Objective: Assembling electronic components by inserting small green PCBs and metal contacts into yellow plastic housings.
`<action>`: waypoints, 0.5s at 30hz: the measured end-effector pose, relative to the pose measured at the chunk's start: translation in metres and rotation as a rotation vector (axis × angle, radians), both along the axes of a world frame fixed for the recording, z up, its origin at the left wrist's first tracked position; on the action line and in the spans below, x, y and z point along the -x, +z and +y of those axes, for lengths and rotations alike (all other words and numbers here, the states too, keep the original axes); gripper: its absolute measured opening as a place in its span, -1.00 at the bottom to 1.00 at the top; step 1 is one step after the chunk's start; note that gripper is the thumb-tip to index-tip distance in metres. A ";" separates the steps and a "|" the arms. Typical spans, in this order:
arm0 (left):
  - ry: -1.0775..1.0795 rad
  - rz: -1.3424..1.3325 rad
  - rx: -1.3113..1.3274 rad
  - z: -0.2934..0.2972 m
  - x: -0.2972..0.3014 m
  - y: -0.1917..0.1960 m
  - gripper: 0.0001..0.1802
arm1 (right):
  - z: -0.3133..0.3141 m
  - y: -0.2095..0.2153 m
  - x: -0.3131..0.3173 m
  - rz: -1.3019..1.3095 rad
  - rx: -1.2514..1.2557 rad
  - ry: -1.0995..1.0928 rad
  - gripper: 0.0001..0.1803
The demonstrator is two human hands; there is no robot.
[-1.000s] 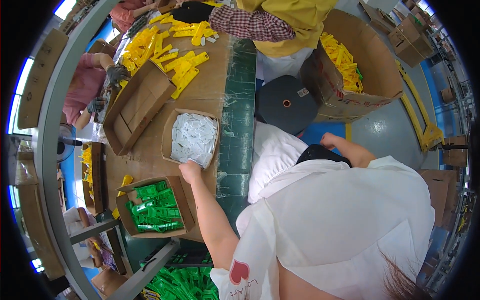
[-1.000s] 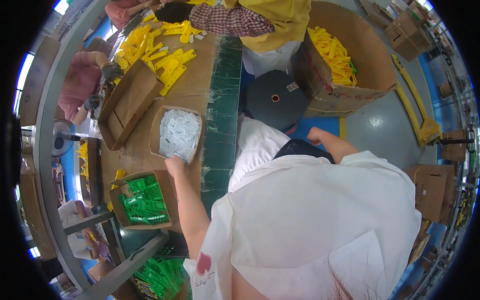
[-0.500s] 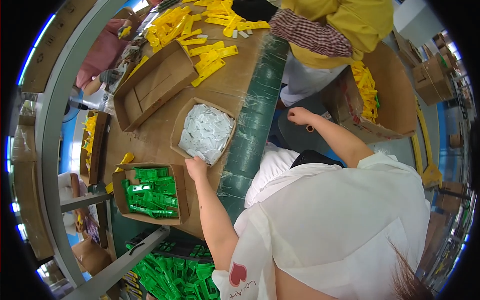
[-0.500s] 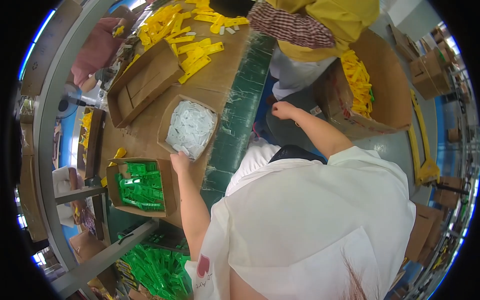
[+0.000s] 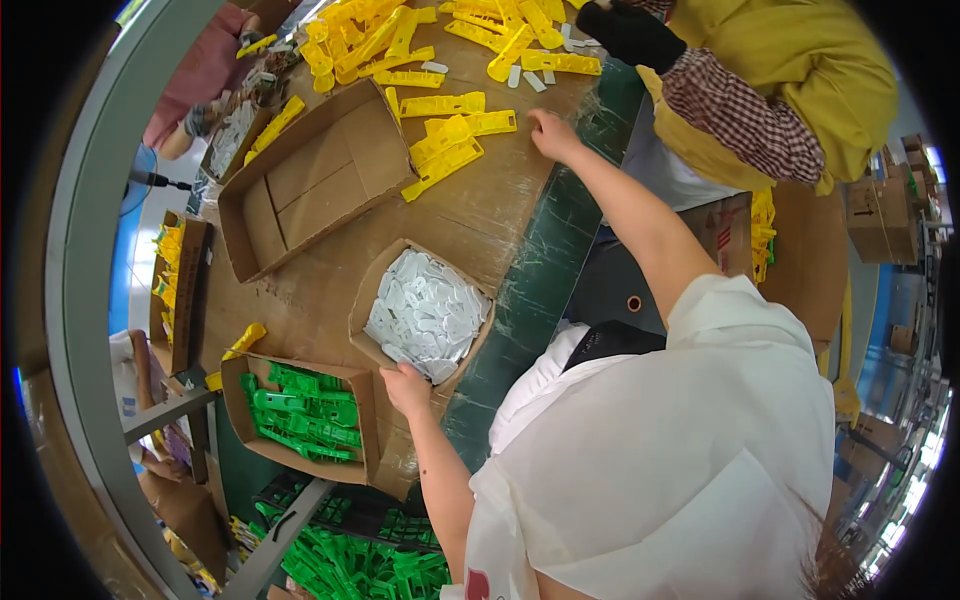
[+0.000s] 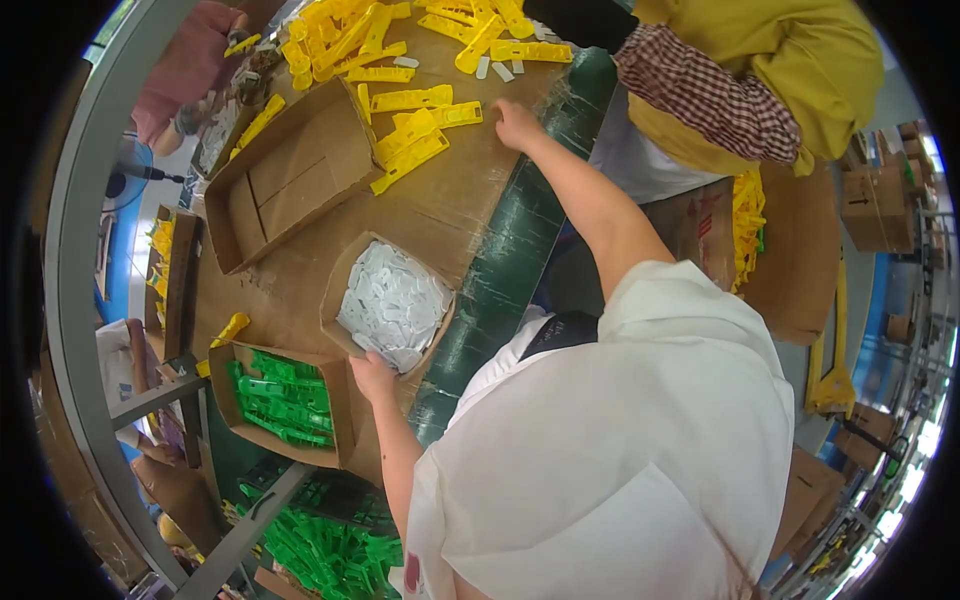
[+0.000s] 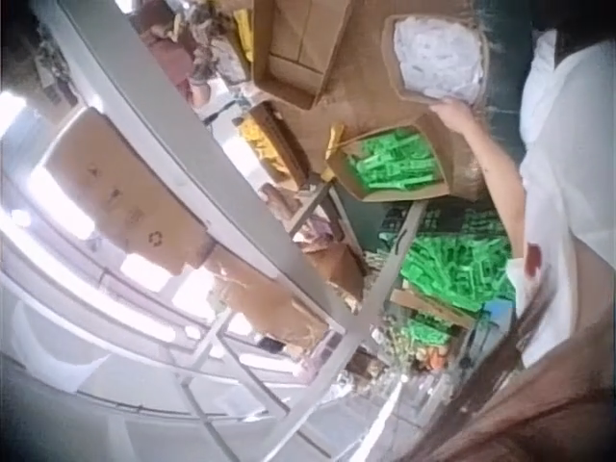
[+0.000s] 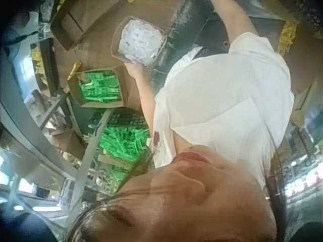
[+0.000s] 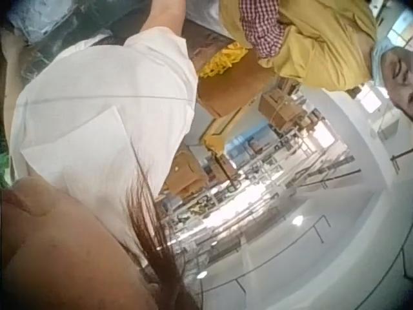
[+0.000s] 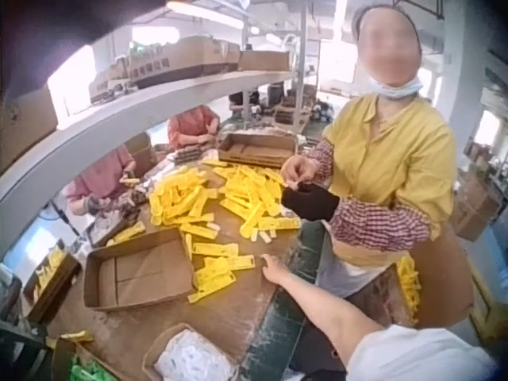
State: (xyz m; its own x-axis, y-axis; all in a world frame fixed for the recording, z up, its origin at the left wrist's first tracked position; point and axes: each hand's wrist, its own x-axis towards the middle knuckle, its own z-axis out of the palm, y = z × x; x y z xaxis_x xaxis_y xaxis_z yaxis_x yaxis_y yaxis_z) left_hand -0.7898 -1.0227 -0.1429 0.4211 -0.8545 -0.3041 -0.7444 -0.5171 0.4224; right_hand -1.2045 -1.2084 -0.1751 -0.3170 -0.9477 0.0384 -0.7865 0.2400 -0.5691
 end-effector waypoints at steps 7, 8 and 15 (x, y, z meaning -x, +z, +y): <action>0.038 -0.001 0.005 0.002 0.003 0.001 -0.60 | -0.040 -0.003 0.009 0.125 -0.165 0.147 -0.60; 0.044 -0.005 -0.003 0.002 0.002 0.002 -0.60 | -0.040 -0.004 0.010 0.075 -0.154 0.127 -0.64; -0.005 0.223 0.051 0.018 -0.008 0.010 -0.58 | -0.013 0.004 0.005 -0.600 0.043 -0.162 -0.78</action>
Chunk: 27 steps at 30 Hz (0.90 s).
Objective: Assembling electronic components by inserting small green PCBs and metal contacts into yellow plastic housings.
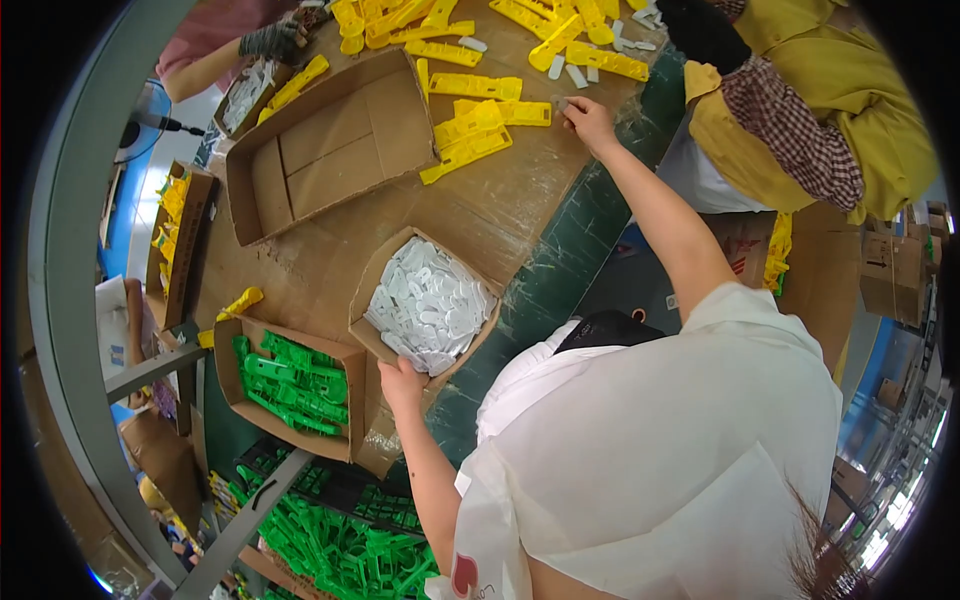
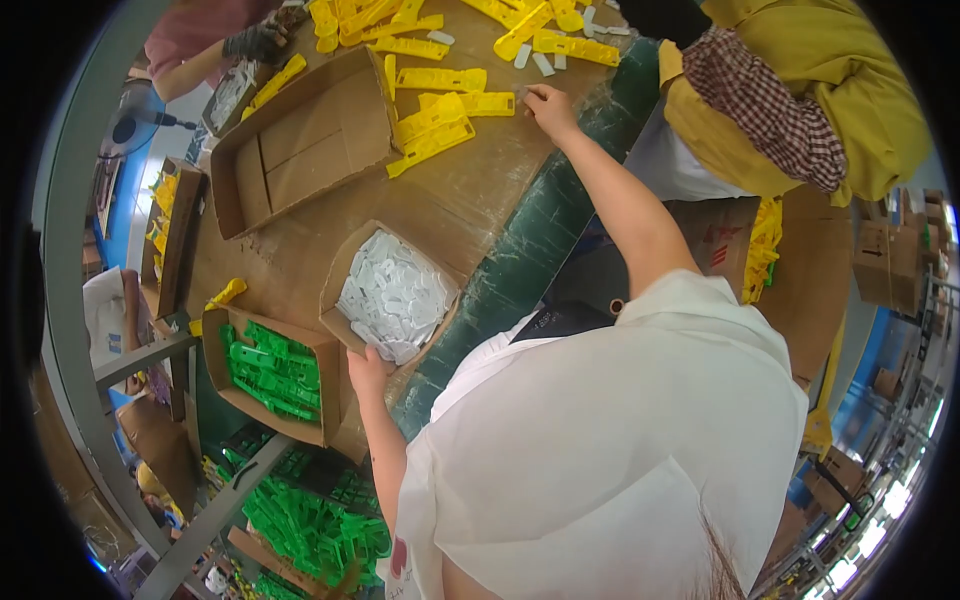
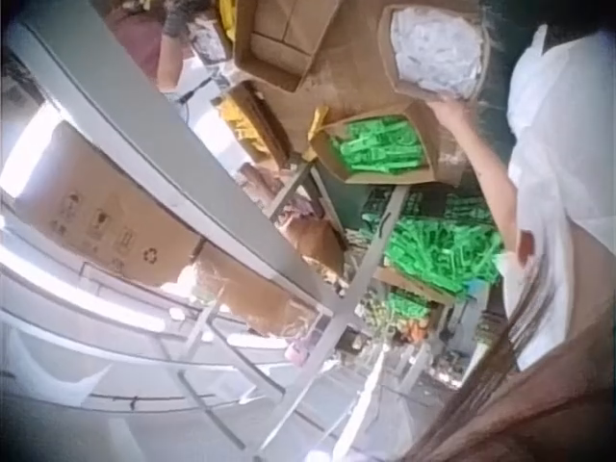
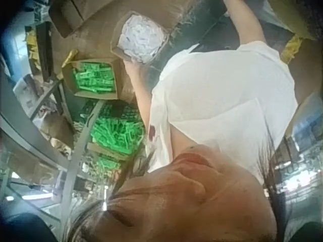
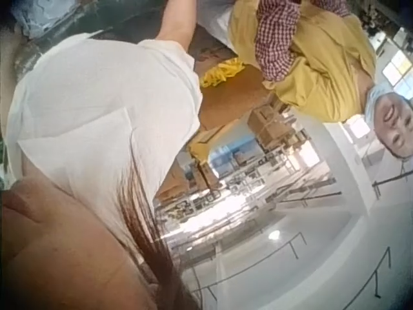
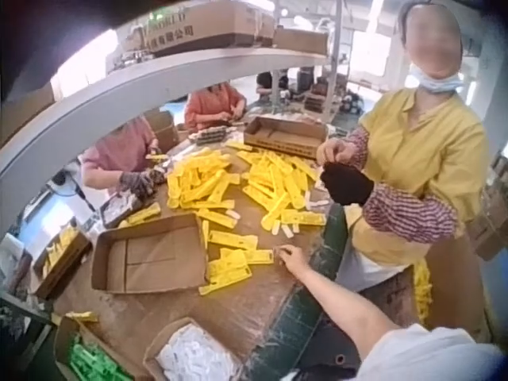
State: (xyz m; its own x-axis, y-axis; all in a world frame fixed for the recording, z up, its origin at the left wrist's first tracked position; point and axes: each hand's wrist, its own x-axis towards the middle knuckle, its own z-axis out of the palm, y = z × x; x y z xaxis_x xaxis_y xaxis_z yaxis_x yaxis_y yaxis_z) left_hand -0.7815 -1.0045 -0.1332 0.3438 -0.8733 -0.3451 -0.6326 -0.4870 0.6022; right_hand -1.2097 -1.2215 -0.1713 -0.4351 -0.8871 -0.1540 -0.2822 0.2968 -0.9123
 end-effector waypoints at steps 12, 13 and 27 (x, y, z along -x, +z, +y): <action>-0.018 0.971 0.358 -0.050 0.099 0.128 -0.70 | 0.098 0.129 -0.163 -0.769 0.100 0.839 -0.89; 0.006 1.045 0.361 -0.050 0.099 0.131 -0.68 | 0.103 0.135 -0.168 -0.683 0.137 0.822 -0.90; 0.122 0.823 0.498 -0.041 0.104 0.142 -0.71 | 0.107 0.145 -0.198 0.201 1.085 0.815 -0.76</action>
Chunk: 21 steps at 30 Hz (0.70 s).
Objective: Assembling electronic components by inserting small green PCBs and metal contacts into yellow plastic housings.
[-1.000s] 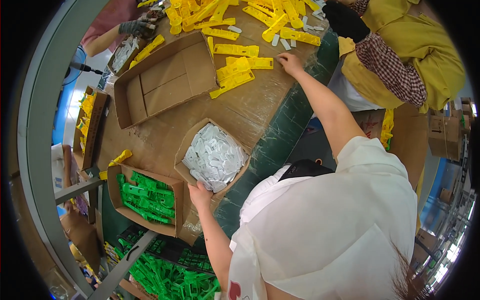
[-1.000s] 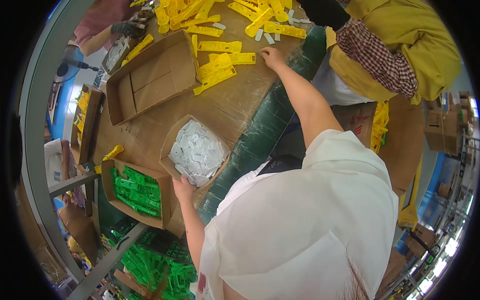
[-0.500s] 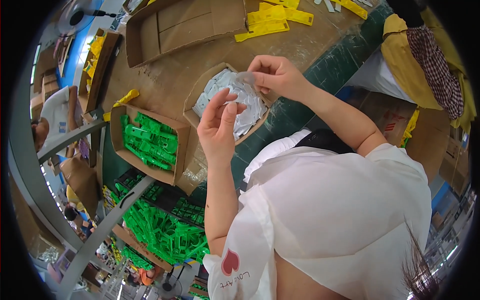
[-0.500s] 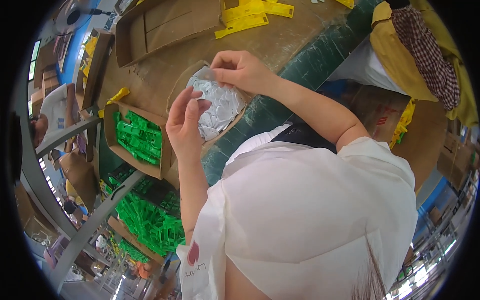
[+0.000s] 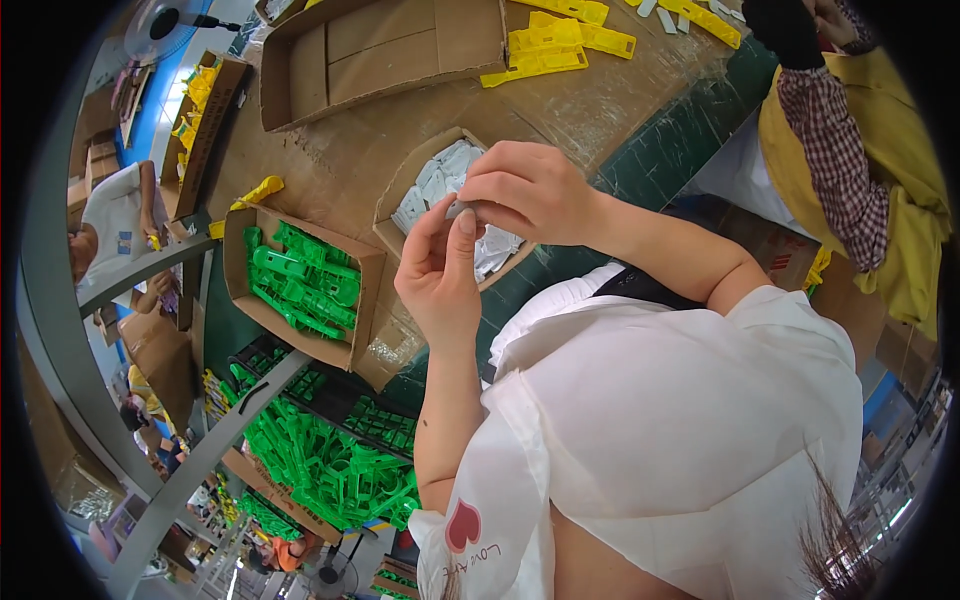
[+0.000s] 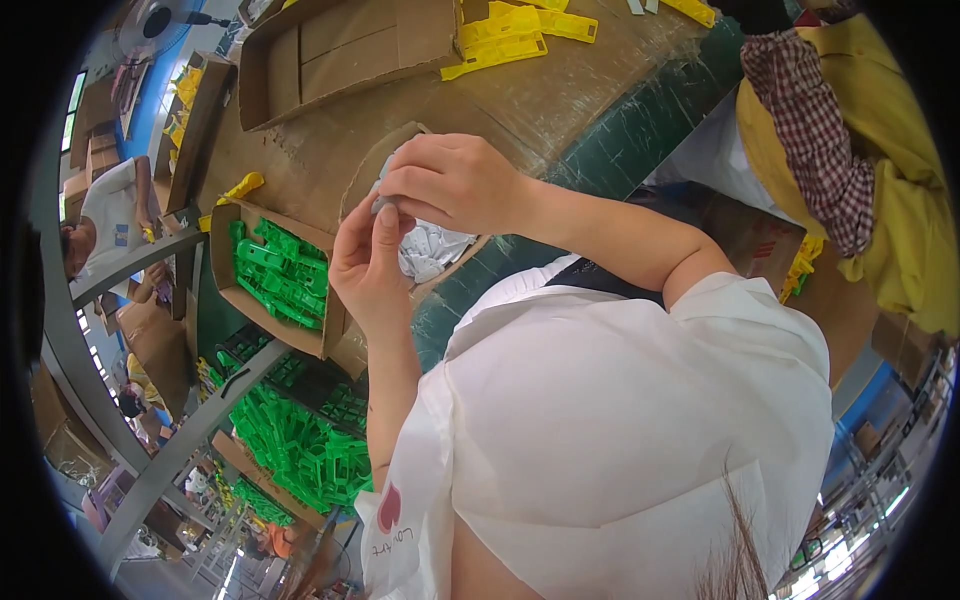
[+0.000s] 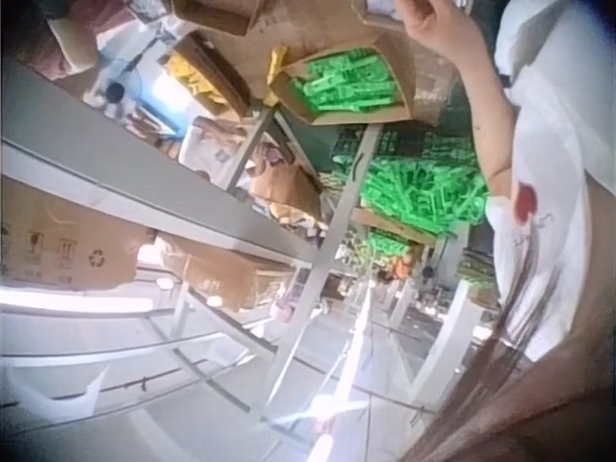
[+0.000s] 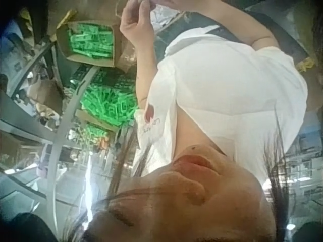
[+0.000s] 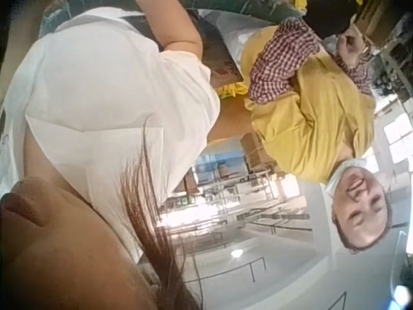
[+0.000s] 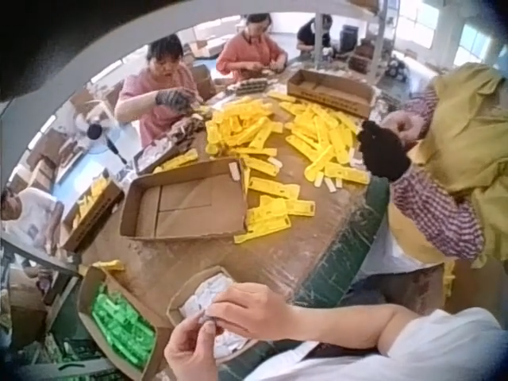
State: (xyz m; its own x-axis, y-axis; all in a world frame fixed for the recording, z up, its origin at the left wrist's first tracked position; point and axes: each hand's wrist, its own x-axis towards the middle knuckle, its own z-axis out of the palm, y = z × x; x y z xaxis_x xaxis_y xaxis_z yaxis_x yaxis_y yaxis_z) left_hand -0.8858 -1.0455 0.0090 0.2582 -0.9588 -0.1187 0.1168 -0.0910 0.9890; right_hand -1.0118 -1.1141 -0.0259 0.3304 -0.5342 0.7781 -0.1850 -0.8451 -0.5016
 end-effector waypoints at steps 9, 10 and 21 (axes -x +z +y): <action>-0.180 0.435 -0.154 0.006 -0.012 0.003 -0.82 | 0.004 -0.034 -0.014 -0.427 -1.448 0.887 -0.33; -0.177 0.436 -0.154 0.008 -0.012 0.004 -0.82 | 0.005 -0.036 -0.015 -0.388 -1.426 0.870 -0.28; -0.197 0.380 -0.259 0.024 -0.017 0.012 -0.86 | 0.010 -0.029 -0.016 -0.333 -1.303 0.897 -0.41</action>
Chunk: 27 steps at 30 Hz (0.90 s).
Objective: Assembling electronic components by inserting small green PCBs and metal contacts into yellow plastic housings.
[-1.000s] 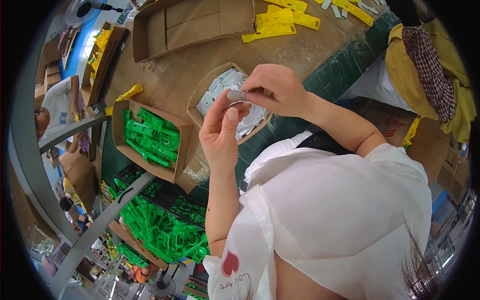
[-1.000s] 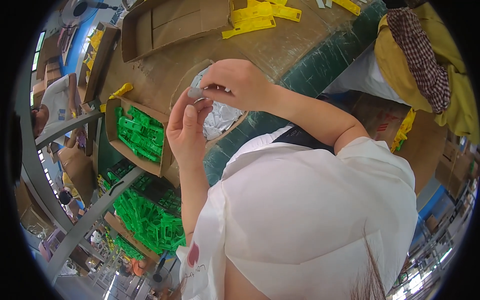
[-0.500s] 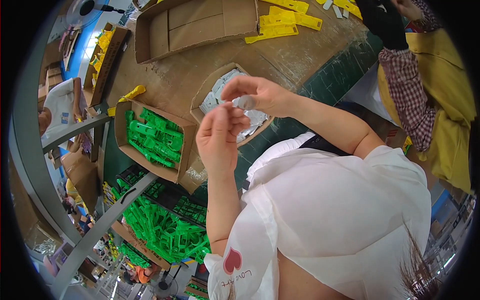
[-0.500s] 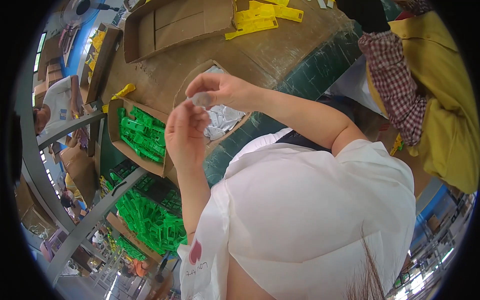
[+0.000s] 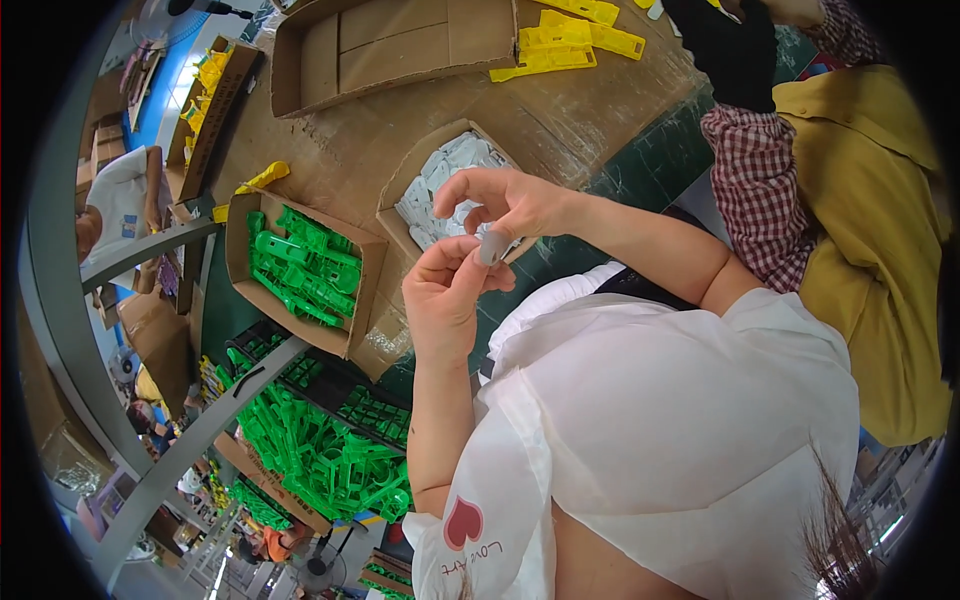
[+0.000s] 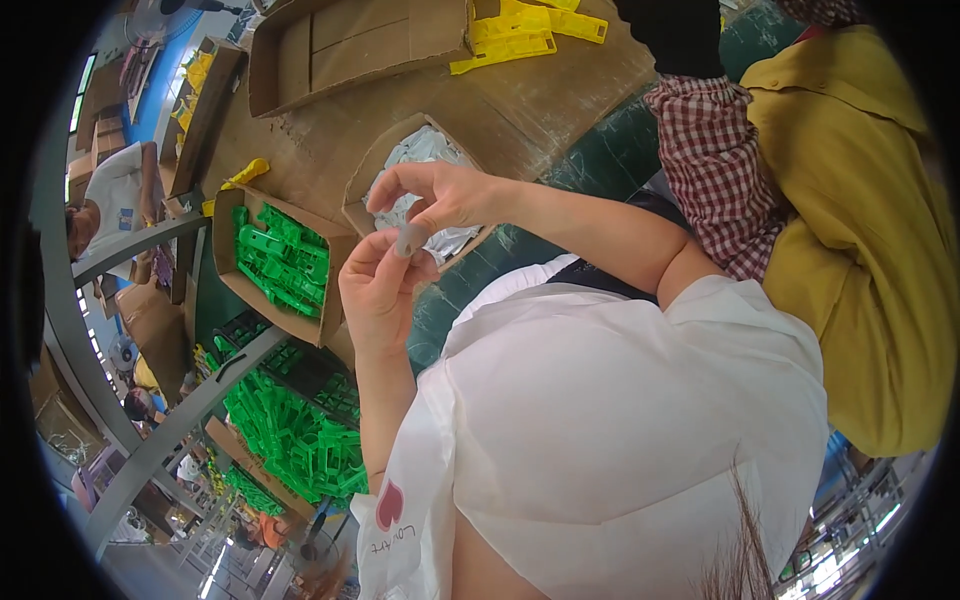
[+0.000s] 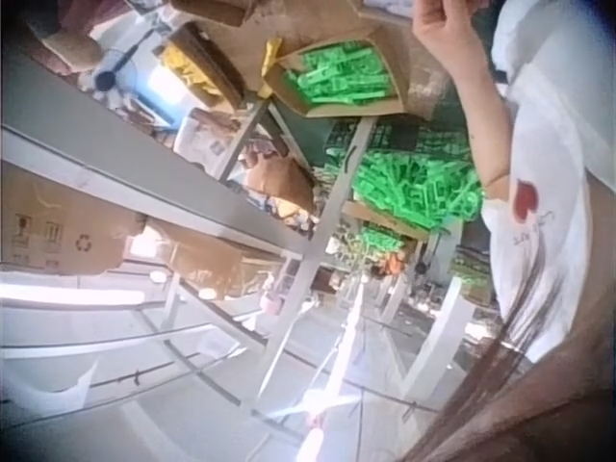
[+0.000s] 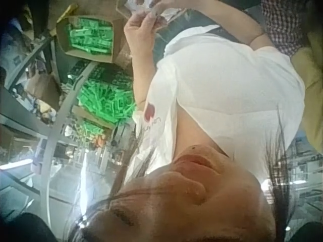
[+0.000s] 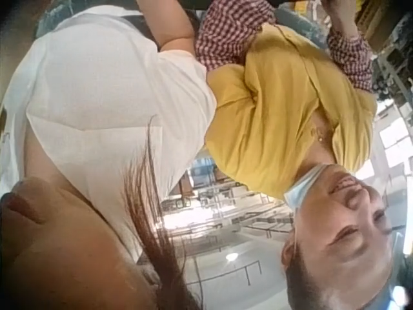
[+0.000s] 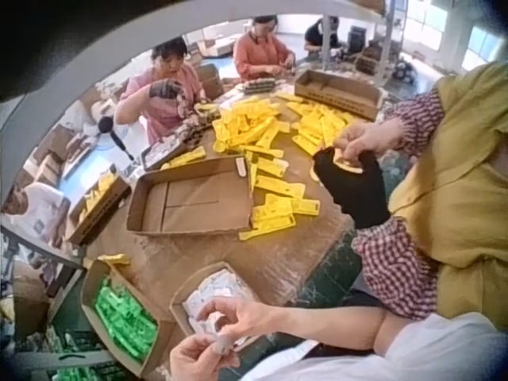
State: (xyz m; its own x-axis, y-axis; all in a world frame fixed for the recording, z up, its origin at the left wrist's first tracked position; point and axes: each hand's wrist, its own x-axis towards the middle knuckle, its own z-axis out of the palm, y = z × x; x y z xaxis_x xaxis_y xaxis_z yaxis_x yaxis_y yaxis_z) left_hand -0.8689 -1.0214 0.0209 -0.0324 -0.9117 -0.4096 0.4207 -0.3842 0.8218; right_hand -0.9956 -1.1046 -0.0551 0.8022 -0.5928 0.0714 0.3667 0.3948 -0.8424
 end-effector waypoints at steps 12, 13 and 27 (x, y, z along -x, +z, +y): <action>0.365 -0.776 0.388 0.017 0.009 -0.024 -0.83 | 0.038 0.011 -0.030 -0.085 -0.586 0.083 -0.43; 0.310 -0.967 0.473 0.019 0.003 -0.027 -0.83 | 0.043 0.017 -0.034 -0.060 -0.663 0.083 -0.43; 0.313 -0.998 0.321 0.040 -0.010 -0.038 -0.77 | 0.067 -0.008 -0.051 -0.024 -0.655 0.305 -0.66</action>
